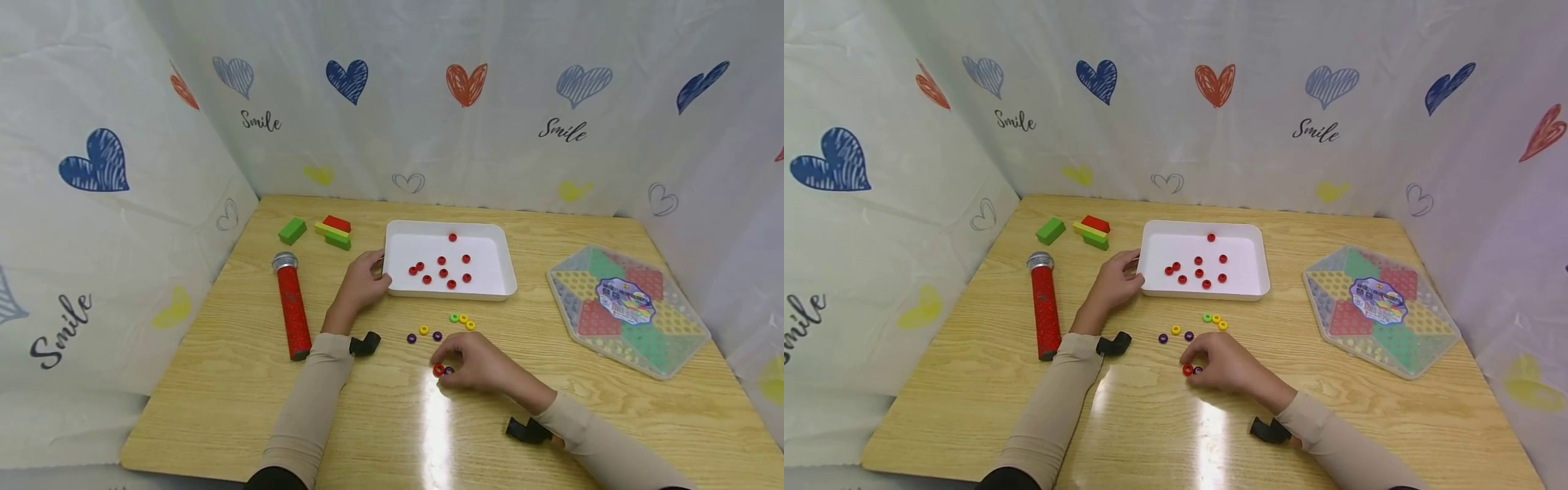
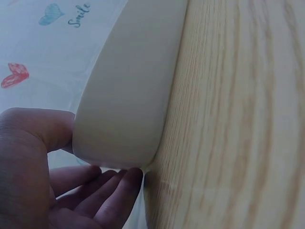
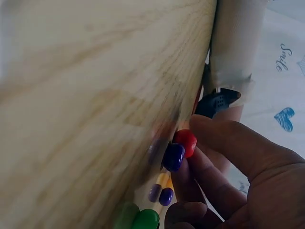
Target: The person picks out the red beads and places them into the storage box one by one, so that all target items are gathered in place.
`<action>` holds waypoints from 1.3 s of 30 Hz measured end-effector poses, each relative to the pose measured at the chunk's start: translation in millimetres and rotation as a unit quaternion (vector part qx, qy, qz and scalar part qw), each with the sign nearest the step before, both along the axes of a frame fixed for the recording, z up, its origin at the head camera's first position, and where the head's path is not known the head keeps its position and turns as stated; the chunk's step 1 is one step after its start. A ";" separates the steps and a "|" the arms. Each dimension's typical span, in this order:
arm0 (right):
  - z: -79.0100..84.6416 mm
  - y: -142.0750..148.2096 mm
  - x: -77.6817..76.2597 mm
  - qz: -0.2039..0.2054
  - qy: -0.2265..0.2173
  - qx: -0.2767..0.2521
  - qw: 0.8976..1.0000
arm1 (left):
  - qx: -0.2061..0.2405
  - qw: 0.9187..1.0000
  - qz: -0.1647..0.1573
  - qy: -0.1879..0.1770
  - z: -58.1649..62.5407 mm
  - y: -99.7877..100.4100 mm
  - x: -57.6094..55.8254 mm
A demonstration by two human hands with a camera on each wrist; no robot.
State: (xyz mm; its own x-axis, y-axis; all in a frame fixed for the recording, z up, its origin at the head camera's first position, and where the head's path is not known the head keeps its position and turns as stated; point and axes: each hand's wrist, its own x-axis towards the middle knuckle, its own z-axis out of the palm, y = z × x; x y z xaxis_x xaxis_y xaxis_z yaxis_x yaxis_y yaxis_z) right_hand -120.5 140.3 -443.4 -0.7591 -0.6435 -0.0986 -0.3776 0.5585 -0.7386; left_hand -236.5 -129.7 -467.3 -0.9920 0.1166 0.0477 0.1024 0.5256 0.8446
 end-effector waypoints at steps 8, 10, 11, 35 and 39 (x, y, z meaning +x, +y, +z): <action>-1.1 -1.2 0.6 0.010 0.010 -0.001 1.000 | 0.005 1.000 -0.003 0.006 -0.5 -0.3 0.4; -1.6 -1.1 0.9 0.010 0.011 -0.001 1.000 | 0.006 1.000 -0.003 0.007 -0.9 -0.3 0.5; -1.6 -1.1 1.1 0.010 0.012 -0.002 1.000 | 0.006 1.000 -0.003 0.006 -1.0 -0.3 0.6; 32.4 -0.5 -36.5 -0.038 0.038 0.004 0.999 | 0.007 1.000 -0.003 0.007 -0.8 0.8 2.9; 35.2 -1.2 -48.6 -0.043 0.044 0.000 0.998 | 0.005 1.000 -0.002 0.009 -0.2 0.1 2.9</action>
State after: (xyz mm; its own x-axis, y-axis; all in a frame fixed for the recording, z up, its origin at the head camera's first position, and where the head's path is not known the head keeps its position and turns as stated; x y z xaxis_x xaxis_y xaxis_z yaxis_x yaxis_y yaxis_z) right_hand -169.1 139.1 -408.3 -0.8173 -0.5755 -0.0293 -0.3918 0.5923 -0.7040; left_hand -233.6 -129.6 -467.5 -0.9905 0.1203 0.0663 0.1195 0.5168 0.8477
